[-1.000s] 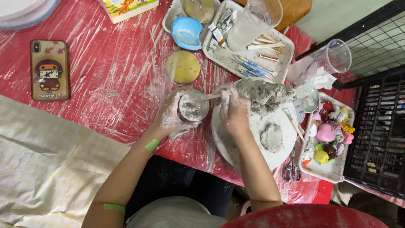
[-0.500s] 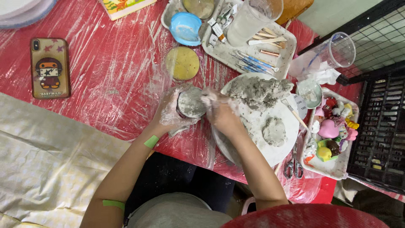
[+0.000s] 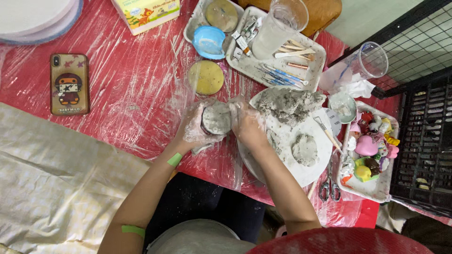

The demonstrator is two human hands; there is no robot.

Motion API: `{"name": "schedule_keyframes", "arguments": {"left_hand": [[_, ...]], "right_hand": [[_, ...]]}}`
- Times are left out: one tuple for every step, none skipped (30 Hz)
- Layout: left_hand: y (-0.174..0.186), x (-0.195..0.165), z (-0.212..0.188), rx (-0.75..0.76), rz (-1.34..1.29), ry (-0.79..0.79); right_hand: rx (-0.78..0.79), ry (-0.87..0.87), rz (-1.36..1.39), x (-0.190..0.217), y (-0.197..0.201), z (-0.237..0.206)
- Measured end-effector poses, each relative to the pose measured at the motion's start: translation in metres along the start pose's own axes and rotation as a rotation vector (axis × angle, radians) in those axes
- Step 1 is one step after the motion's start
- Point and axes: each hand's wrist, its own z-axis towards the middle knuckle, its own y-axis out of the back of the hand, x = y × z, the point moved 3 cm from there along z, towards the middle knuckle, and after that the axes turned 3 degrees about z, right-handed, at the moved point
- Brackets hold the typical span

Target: The person sits at a table covered with red plastic and shapes gray clay on a white plate, pressing and forming clay pieces by hand. They dip their fingers into a small bowl of water and use a wooden stick to help shape and smooth the clay pieces.

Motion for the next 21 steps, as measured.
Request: {"name": "schedule_keyframes", "arguments": {"left_hand": [[0.000, 0.000, 0.000, 0.000, 0.001, 0.001], [0.000, 0.001, -0.001, -0.003, 0.003, 0.005], [0.000, 0.001, -0.001, -0.006, 0.015, -0.012], [0.000, 0.001, -0.001, -0.009, 0.026, -0.025], [0.000, 0.000, -0.002, -0.011, 0.040, -0.037], [0.000, 0.000, -0.003, -0.016, 0.018, -0.040], [0.000, 0.000, -0.003, -0.020, -0.002, -0.050], [0.001, -0.001, -0.003, -0.030, -0.022, -0.059], [0.001, -0.001, -0.002, -0.033, -0.019, -0.059], [0.000, 0.000, -0.002, -0.034, -0.018, -0.053], [0.000, 0.000, -0.002, -0.033, -0.019, -0.042], [0.000, 0.000, -0.002, -0.028, -0.010, -0.027], [-0.001, 0.001, -0.002, -0.019, -0.001, -0.013], [-0.002, 0.002, -0.003, -0.006, 0.007, -0.001], [-0.002, 0.001, -0.003, -0.011, 0.009, -0.016], [-0.002, 0.001, -0.003, -0.024, 0.013, -0.034], [-0.001, 0.000, -0.003, -0.041, 0.016, -0.047], [-0.001, 0.000, -0.004, -0.040, 0.049, -0.041], [-0.001, 0.000, -0.004, -0.038, 0.071, -0.042], [-0.001, -0.001, -0.005, -0.038, 0.088, -0.040], [-0.001, -0.001, -0.006, -0.031, 0.084, -0.037]], "right_hand": [[-0.002, 0.046, -0.042, -0.002, 0.001, -0.001], [-0.050, 0.163, 0.061, -0.003, 0.008, 0.000], [-0.096, 0.279, 0.163, -0.006, 0.017, 0.000], [-0.137, 0.395, 0.266, -0.007, 0.024, -0.002], [-0.115, 0.338, 0.239, -0.012, 0.028, -0.003], [-0.100, 0.279, 0.213, -0.018, 0.032, -0.006], [-0.091, 0.221, 0.187, -0.021, 0.034, -0.006], [-0.040, 0.166, 0.222, -0.024, 0.032, -0.007], [0.015, 0.111, 0.255, -0.025, 0.029, -0.008], [0.076, 0.054, 0.288, -0.026, 0.024, -0.009], [0.101, 0.050, 0.203, -0.026, 0.020, -0.010], [0.128, 0.045, 0.120, -0.026, 0.015, -0.011], [0.153, 0.038, 0.038, -0.026, 0.011, -0.013], [0.145, 0.077, 0.100, -0.025, 0.009, -0.015], [0.132, 0.117, 0.160, -0.023, 0.007, -0.016], [0.116, 0.164, 0.216, -0.022, 0.005, -0.016], [0.068, 0.230, 0.213, -0.019, 0.003, -0.016], [0.026, 0.291, 0.214, -0.014, 0.001, -0.016], [-0.020, 0.348, 0.217, -0.011, 0.002, -0.016], [0.005, 0.308, 0.179, -0.011, 0.000, -0.017], [0.020, 0.271, 0.140, -0.011, -0.001, -0.017]]}}
